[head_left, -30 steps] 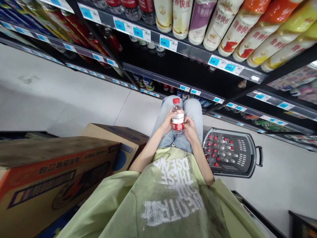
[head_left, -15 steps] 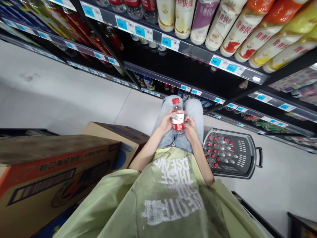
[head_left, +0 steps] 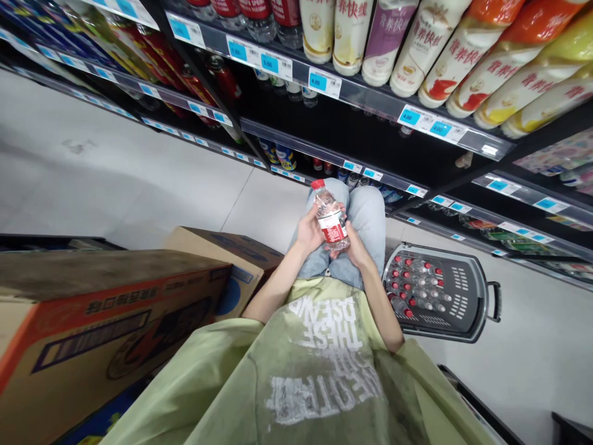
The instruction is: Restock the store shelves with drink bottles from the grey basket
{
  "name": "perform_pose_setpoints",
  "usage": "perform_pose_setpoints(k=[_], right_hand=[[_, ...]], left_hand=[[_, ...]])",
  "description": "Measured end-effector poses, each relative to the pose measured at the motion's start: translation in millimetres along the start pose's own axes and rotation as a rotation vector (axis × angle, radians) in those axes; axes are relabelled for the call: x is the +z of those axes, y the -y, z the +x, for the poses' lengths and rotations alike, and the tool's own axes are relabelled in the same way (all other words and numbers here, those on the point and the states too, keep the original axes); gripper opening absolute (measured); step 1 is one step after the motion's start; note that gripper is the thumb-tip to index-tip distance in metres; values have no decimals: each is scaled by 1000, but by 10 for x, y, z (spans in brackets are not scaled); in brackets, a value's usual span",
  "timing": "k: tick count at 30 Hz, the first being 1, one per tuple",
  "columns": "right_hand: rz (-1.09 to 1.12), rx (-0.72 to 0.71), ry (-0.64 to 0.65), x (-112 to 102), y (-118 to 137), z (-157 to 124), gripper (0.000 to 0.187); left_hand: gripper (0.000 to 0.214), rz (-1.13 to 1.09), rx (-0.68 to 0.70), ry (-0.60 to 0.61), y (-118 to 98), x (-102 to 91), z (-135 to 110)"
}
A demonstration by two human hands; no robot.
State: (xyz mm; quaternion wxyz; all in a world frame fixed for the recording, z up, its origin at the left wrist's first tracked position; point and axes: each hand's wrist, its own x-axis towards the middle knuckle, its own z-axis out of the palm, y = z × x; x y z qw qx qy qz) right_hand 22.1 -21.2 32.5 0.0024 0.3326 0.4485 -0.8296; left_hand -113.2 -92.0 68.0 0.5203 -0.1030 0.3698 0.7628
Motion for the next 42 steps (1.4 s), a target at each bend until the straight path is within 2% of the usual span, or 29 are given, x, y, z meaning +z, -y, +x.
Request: perform_pose_setpoints(k=[5, 9, 14, 20, 28, 31, 34, 39, 42], right_hand=[[13, -17, -69, 27, 22, 29, 91], [25, -25, -45, 33, 80, 12, 89], [-28, -91, 34, 37, 144, -111, 69], [-191, -196, 1, 41, 128, -129, 50], [-361, -264, -155, 66, 81, -97, 56], [-396, -279, -204, 70, 76, -126, 57], [-420, -279, -231, 63, 69, -126, 60], [-444, -277, -262, 44, 47, -69, 74], [-444, -270, -243, 38, 43, -55, 73]], left_hand=[[49, 83, -2, 33, 15, -36, 66], [54, 130, 6, 53, -8, -21, 88], [60, 142, 37, 50, -4, -8, 42], [63, 156, 51, 56, 17, -23, 60], [54, 144, 115, 53, 17, -2, 58], [50, 135, 152, 8, 50, -48, 64], [45, 126, 155, -18, 76, -101, 101], [48, 82, 115, 11, 77, -145, 162], [50, 81, 117, 6, 60, -159, 167]])
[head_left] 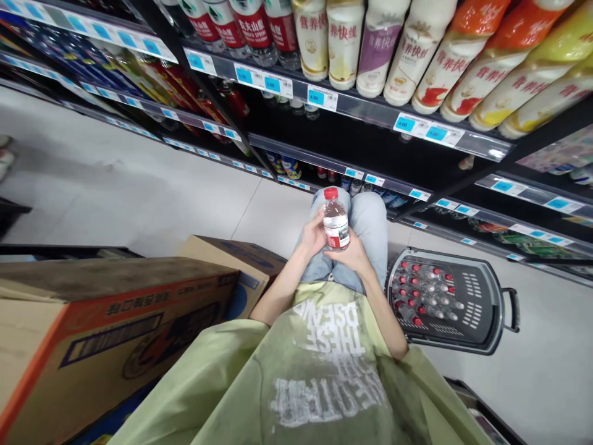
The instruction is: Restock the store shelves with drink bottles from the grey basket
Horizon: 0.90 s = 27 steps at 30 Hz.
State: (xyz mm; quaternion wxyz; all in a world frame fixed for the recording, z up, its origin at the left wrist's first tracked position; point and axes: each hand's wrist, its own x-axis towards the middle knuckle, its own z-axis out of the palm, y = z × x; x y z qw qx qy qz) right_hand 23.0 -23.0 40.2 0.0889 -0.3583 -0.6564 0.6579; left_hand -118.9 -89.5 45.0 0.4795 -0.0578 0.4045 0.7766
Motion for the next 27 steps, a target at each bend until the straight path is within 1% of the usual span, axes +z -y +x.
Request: perform_pose_setpoints(k=[3, 7, 12, 15, 18, 21, 25, 27], right_hand=[[27, 0, 51, -13, 16, -17, 67], [136, -8, 168, -48, 66, -51, 66], [237, 22, 303, -120, 129, -84, 67], [239, 48, 418, -168, 157, -104, 56], [200, 46, 519, -200, 178, -107, 42], [176, 45, 552, -203, 193, -89, 38], [169, 34, 545, -192, 206, -66, 37], [158, 19, 563, -196, 211, -68, 36]], left_hand=[[53, 40, 8, -15, -16, -9, -7], [61, 84, 9, -14, -33, -1, -19], [76, 109, 32, 90, -45, -1, -64], [83, 141, 49, 109, -34, -20, -92], [77, 156, 37, 93, -11, -38, -87], [77, 140, 34, 90, -2, -29, -59], [75, 65, 49, 120, -26, 13, -55], [74, 40, 33, 97, -39, 29, -80]])
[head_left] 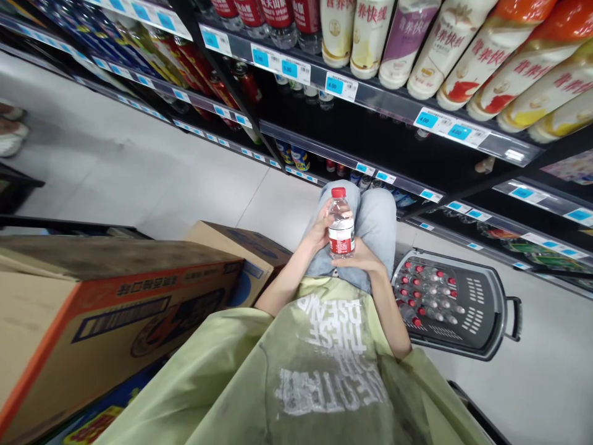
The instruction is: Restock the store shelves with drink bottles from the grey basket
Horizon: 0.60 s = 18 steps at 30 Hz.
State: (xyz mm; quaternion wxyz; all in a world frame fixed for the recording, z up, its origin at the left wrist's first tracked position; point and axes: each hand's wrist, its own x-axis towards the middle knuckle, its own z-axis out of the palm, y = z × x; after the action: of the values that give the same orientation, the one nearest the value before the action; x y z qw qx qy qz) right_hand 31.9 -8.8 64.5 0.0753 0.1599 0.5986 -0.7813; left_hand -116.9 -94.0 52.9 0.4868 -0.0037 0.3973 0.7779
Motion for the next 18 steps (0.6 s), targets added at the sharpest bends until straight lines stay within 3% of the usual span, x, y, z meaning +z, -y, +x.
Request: perform_pose_setpoints(k=[5, 18], right_hand=[[-49, -1, 4, -9, -2, -28, 37], [-65, 33, -26, -1, 26, 9, 34]], left_hand=[[86, -33, -14, -15, 0, 21, -47], [78, -45, -11, -14, -22, 37, 20]])
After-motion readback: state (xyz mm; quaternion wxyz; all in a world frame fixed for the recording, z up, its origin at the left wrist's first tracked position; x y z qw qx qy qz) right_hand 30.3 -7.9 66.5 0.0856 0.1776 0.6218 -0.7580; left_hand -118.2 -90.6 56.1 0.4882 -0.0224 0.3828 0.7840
